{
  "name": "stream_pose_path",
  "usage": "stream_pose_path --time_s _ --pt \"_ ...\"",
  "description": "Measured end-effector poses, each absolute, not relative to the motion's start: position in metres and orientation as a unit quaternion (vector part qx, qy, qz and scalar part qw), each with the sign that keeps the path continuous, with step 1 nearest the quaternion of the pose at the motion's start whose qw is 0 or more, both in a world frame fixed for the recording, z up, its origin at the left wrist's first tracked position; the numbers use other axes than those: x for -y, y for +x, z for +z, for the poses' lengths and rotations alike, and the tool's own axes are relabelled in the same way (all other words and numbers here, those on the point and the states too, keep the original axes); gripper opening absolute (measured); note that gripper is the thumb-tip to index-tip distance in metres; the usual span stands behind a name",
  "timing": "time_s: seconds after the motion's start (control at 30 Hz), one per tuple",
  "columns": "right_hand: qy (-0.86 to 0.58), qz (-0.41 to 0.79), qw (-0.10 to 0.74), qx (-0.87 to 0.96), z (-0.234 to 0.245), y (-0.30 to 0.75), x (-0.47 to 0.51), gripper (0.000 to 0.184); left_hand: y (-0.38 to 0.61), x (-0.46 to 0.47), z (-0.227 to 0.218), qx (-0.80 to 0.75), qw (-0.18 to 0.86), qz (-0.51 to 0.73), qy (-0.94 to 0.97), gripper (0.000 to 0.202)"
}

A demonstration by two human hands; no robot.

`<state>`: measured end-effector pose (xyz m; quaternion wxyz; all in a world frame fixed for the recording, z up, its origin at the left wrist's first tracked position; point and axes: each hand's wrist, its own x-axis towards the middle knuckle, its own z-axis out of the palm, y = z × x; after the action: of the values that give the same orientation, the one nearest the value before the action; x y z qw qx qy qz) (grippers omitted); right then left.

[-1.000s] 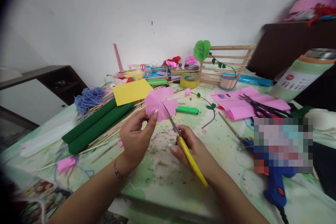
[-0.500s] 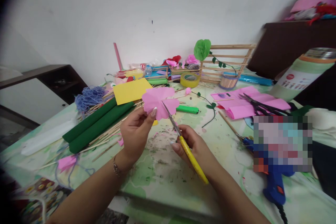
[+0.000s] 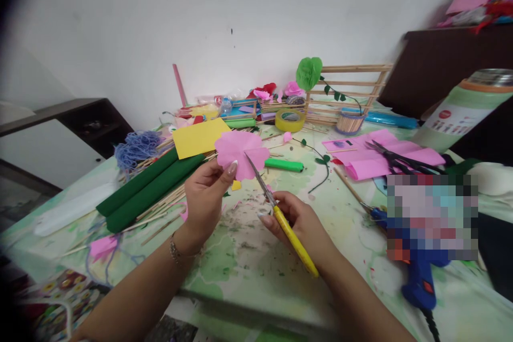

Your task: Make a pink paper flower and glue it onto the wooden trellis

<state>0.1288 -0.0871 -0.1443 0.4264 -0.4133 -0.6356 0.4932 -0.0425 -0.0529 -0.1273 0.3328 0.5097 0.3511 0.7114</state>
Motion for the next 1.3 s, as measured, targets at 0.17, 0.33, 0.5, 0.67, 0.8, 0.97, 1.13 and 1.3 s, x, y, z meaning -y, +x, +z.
stream_pose_path --time_s 0.17,0.33,0.5,0.67,0.8,0.97,1.13,1.3 --pt "-0.419 0.492 0.42 0.637 -0.151 0.13 0.086 0.041 -0.042 0.055 -0.126 -0.347 0.349 0.693 0.527 0.019" --pt "-0.424 0.486 0.416 0.641 -0.162 0.132 0.085 0.038 -0.043 0.055 -0.128 -0.392 0.322 0.671 0.541 0.019" --pt "-0.426 0.478 0.4 0.656 -0.158 0.135 0.086 0.036 -0.048 0.054 -0.128 -0.42 0.293 0.658 0.552 0.021" --pt "-0.426 0.485 0.38 0.663 -0.15 0.136 0.087 0.034 -0.052 0.053 -0.126 -0.411 0.305 0.65 0.561 0.022" --pt "-0.421 0.485 0.375 0.668 -0.15 0.136 0.087 0.032 -0.052 0.051 -0.125 -0.416 0.307 0.637 0.572 0.021" --pt "-0.437 0.49 0.371 0.657 -0.15 0.134 0.087 0.036 -0.052 0.05 -0.127 -0.423 0.31 0.629 0.574 0.021" --pt "-0.461 0.506 0.372 0.627 -0.153 0.133 0.085 0.04 -0.053 0.048 -0.13 -0.425 0.312 0.628 0.572 0.024" --pt "-0.465 0.511 0.376 0.617 -0.156 0.134 0.083 0.041 -0.051 0.048 -0.127 -0.413 0.333 0.637 0.56 0.022"
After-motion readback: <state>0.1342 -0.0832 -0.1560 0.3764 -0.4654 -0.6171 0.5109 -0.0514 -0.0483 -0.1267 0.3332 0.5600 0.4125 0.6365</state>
